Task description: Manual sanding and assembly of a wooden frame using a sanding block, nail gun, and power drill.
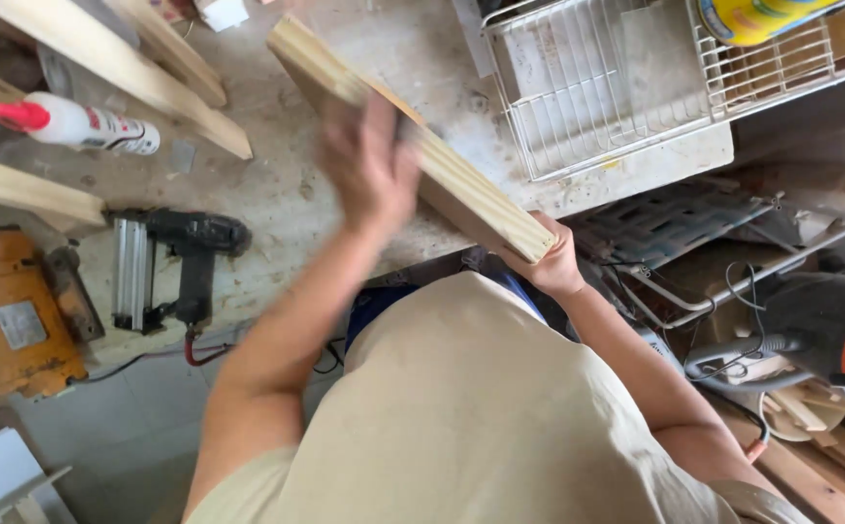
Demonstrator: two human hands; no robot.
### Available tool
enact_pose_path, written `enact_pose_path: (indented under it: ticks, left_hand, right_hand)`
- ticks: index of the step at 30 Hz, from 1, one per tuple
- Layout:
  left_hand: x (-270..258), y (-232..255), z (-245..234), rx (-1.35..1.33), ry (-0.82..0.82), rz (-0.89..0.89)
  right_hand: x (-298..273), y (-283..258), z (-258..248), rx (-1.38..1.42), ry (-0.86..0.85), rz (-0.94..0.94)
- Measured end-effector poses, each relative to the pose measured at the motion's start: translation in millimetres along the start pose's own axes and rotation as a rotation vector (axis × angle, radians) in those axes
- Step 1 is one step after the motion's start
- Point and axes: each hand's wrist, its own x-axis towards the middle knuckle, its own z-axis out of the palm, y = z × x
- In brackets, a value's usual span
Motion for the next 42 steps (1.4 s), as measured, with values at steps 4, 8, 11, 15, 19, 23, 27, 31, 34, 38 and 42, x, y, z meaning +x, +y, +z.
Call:
enact_pose_path:
  ticks: [4,8,11,15,19,23,27,31,34,38,42]
  left_hand:
    - [-61,72,17,-0.37,-0.205,0.461]
    - [-11,-18,41,-0.064,-0.134,0.383]
    - [-6,23,34,-0.061,-0.144,0.316]
    - [-73,85,33,-0.232,-0.293,0.539]
    - [-8,13,37,-0.125,-0.286,0.46]
    - [29,38,-3,-0.004,-0.234,0.438]
    - [-16,88,-35,-0.255,-0.561,0.554]
    - [77,19,-37,0.038,-0.371,0.364]
    - [51,35,-34,0.206,-0.077,0.429]
    - [-10,99,-40,-0.077,-0.519,0.573]
    - [45,-4,-15,0.204,-0.244,0.384]
  right_hand:
    - [16,41,-14,0.15,-0.019,-0.171]
    - [29,-31,-3,0.118,0.026,-0.146]
    - [29,-31,-3,0.131,0.036,-0.077]
    - [-2,120,-34,0.164,0.067,-0.041]
    - [22,-67,-8,0.142,0.086,-0.002]
    - [37,-51,-15,0.063,0.045,-0.097]
    - [18,-34,-7,-0.07,-0.062,-0.081]
    - [25,-47,2,-0.216,-0.185,-0.089]
    - [26,-47,6,-0.189,-0.178,-0.13]
    - [24,-34,3,-0.177,-0.165,-0.104]
    - [22,-17,5,-0.139,-0.166,-0.083]
